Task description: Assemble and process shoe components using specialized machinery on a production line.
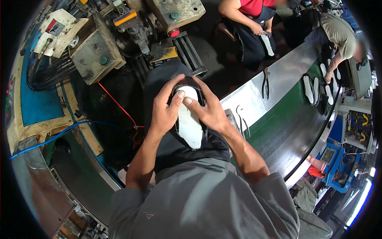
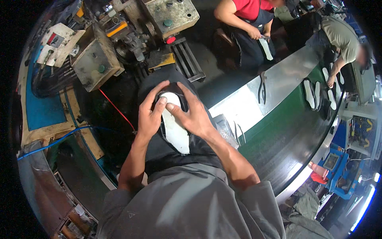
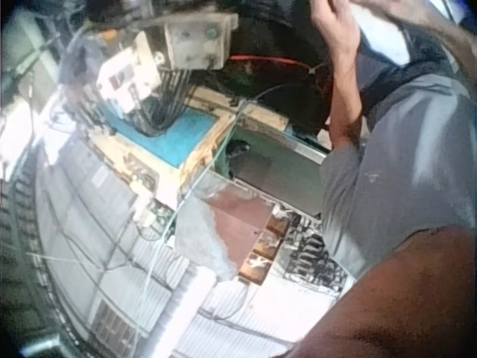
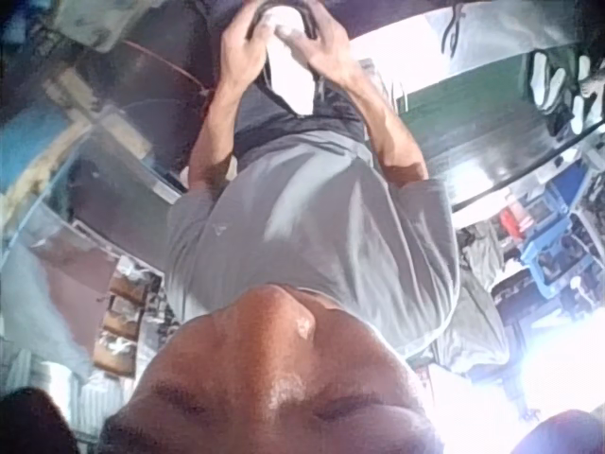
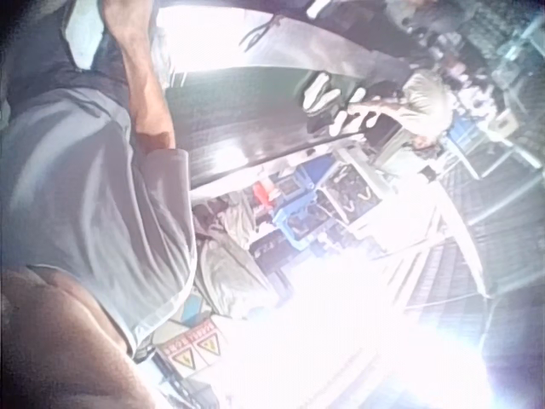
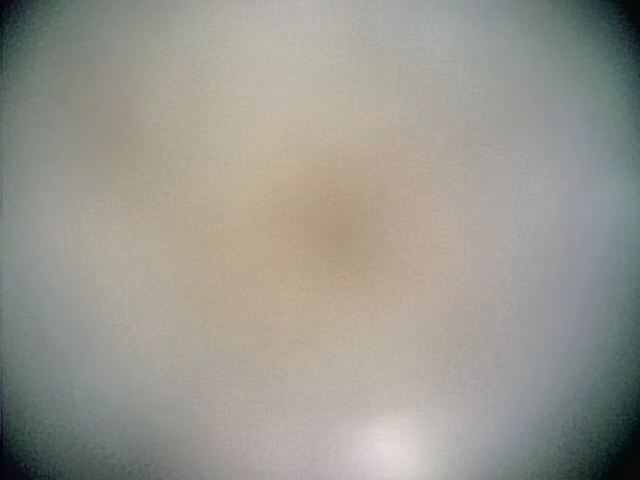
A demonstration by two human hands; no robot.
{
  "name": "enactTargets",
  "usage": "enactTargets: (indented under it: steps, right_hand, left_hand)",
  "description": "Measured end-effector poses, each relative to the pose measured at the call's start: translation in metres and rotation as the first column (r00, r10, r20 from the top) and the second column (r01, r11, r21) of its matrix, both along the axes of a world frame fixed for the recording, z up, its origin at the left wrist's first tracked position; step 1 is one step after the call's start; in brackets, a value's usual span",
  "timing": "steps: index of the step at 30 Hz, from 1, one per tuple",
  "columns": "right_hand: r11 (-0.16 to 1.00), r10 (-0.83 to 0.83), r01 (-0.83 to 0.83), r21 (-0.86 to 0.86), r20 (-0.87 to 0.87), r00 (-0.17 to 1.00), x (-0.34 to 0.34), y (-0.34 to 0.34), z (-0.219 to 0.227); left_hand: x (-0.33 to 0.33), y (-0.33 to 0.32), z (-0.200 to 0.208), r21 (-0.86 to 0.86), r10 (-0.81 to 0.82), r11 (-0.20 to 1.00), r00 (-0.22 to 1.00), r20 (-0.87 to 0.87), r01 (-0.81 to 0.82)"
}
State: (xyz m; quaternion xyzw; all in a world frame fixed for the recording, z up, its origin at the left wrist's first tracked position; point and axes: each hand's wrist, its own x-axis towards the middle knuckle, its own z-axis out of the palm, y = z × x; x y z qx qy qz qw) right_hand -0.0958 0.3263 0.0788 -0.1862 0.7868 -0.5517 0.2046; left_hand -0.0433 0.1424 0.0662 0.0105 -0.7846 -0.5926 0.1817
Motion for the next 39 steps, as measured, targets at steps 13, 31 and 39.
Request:
enactTargets:
  steps: [13,31,39]
  right_hand:
    - [0.999,-0.034,0.033,0.019,0.046,0.998,-0.003,-0.003,-0.015]
    - [0.859,0.382,-0.184,0.478,-0.359,0.852,0.06,0.059,0.013]
    - [0.772,0.424,-0.166,0.613,-0.303,0.854,0.076,0.069,-0.003]
  left_hand:
    - [0.005,0.012,-0.019,0.07,0.081,0.992,0.96,0.267,-0.103]
    - [0.071,0.021,-0.04,0.819,-0.478,0.566,0.772,0.419,-0.095]
    - [0.005,0.016,-0.033,0.489,-0.094,0.859,0.892,0.442,-0.151]
